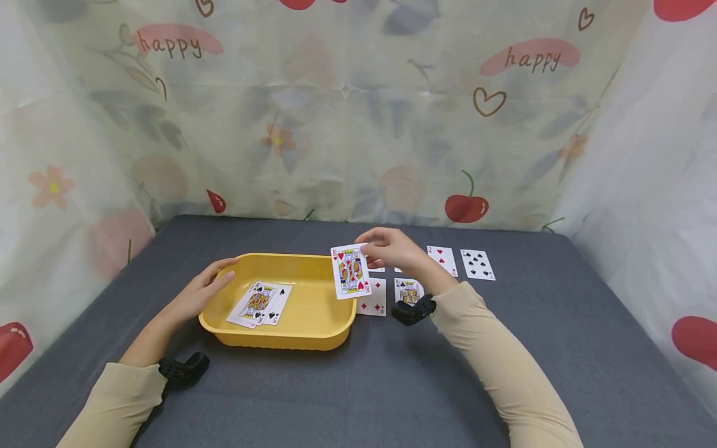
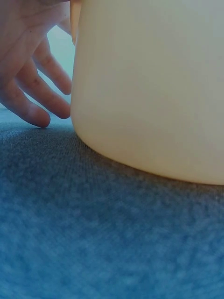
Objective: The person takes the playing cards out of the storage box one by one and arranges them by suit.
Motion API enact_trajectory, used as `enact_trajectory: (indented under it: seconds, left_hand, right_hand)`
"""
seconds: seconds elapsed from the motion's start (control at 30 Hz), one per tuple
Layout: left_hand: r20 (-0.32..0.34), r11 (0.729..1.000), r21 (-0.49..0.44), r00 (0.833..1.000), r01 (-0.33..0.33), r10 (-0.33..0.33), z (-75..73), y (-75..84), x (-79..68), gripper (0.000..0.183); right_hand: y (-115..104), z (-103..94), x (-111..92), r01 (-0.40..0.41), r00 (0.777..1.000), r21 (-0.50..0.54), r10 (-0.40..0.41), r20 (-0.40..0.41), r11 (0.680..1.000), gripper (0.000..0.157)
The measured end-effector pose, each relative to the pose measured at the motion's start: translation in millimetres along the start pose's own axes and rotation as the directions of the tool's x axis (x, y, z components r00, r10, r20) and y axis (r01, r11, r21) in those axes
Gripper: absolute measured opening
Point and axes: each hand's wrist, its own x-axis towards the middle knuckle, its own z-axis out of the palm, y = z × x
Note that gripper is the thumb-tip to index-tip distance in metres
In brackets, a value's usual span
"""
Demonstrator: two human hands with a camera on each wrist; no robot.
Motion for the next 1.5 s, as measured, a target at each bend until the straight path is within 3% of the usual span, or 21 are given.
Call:
enact_trajectory:
  seconds: [0.23, 0.6, 0.9, 1.2, 1.5]
  left_hand:
    - [0.001, 1.000, -0.002, 1.000, 0.000, 0.000, 0.3, 0.4, -0.2, 0.056]
    - [0.006, 1.000, -0.011, 1.000, 0.005, -0.004, 0.8, 1.4, -1.6, 0.056]
    - [0.005, 1.000, 0.000, 1.000, 0.008, -0.008, 0.5, 1.7, -2.0, 0.056]
    - [0.009, 1.000, 0.012, 1.000, 0.026, -0.026, 0.2, 3.8, -2.7, 0.058]
    - [0.011, 1.000, 0.014, 1.000, 0.026, -0.026, 0.3, 4.4, -3.3, 0.058]
  right_hand:
    - [20.7, -22.4, -14.3, 0.007, 0.999, -0.005, -0.008, -0.043, 1.000, 0.039]
    - [53.6, -53.7, -41.5, -0.046, 0.990, 0.024, 0.049, -0.129, 0.999, 0.049]
    - [76.1, -69.2, -56.4, -0.134, 0.970, -0.017, 0.127, -0.208, 0.991, 0.055]
    - [96.2, -83.0, -64.4, -0.154, 0.952, 0.019, 0.154, -0.263, 0.988, 0.053]
    - [113.8, -93.7, -70.6, -0.241, 0.936, 0.005, 0.234, -0.264, 0.971, 0.057]
